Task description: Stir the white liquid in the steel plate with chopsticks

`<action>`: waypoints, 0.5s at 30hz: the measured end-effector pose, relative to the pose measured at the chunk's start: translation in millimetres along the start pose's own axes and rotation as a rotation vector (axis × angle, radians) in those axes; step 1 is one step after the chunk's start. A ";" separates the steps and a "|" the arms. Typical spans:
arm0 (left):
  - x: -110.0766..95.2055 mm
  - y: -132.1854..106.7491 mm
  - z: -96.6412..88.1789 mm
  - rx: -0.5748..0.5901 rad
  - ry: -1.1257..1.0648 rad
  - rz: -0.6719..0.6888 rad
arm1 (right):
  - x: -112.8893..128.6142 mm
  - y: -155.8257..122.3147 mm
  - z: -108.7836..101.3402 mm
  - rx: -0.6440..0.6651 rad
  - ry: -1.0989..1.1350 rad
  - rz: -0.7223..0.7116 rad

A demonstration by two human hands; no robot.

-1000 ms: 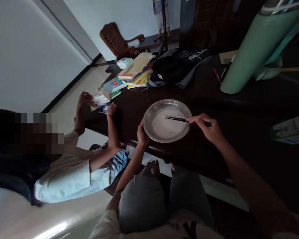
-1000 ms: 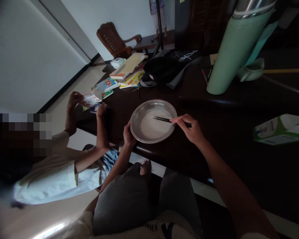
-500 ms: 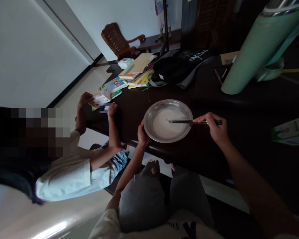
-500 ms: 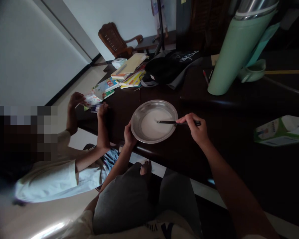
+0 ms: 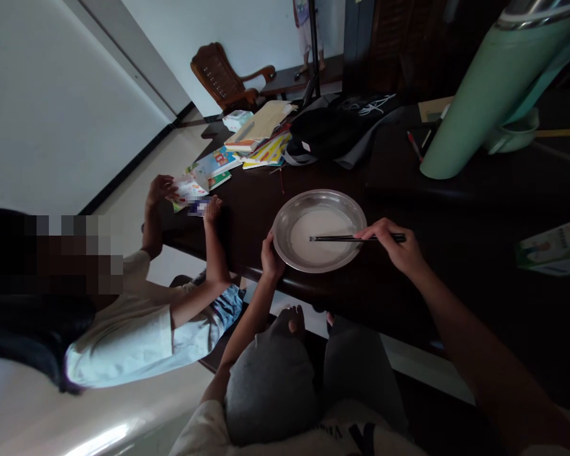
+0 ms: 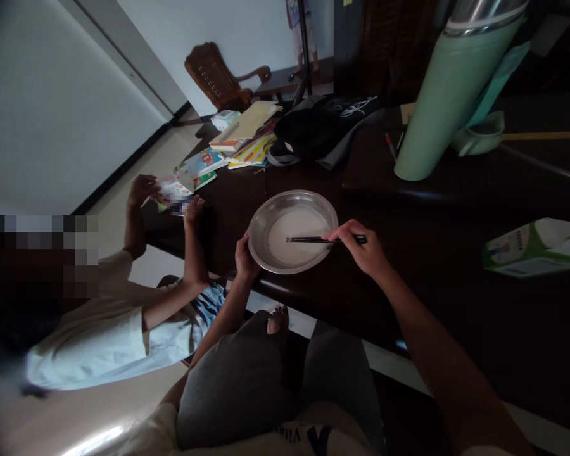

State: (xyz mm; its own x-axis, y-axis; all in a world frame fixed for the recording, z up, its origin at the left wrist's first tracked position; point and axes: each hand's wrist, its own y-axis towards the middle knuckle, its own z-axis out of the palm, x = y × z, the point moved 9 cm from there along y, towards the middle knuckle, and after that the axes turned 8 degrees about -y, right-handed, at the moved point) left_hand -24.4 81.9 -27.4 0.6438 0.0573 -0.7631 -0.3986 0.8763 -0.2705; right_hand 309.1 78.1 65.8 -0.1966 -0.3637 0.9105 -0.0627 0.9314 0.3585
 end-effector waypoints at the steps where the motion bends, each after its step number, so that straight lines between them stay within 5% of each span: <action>1: -0.6 0.0 0.4 0.005 0.000 0.006 | 2.1 0.2 1.8 0.016 -0.029 -0.021; 7: -1.0 -0.1 1.2 0.004 0.034 0.014 | -3.7 0.7 -20.5 -0.175 -0.025 0.024; 12: -1.4 0.5 -0.7 -0.004 0.052 0.019 | -1.0 1.4 0.4 0.007 -0.019 -0.010; 15: -1.7 0.4 -1.4 -0.019 0.052 0.022 | 0.2 1.6 -5.9 -0.050 -0.080 -0.029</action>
State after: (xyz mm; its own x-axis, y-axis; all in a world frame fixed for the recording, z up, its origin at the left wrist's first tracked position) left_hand -26.6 81.5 -27.0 0.6000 0.0510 -0.7984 -0.4249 0.8659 -0.2640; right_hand 314.7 79.4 67.8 -0.2735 -0.3860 0.8810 -0.0205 0.9181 0.3959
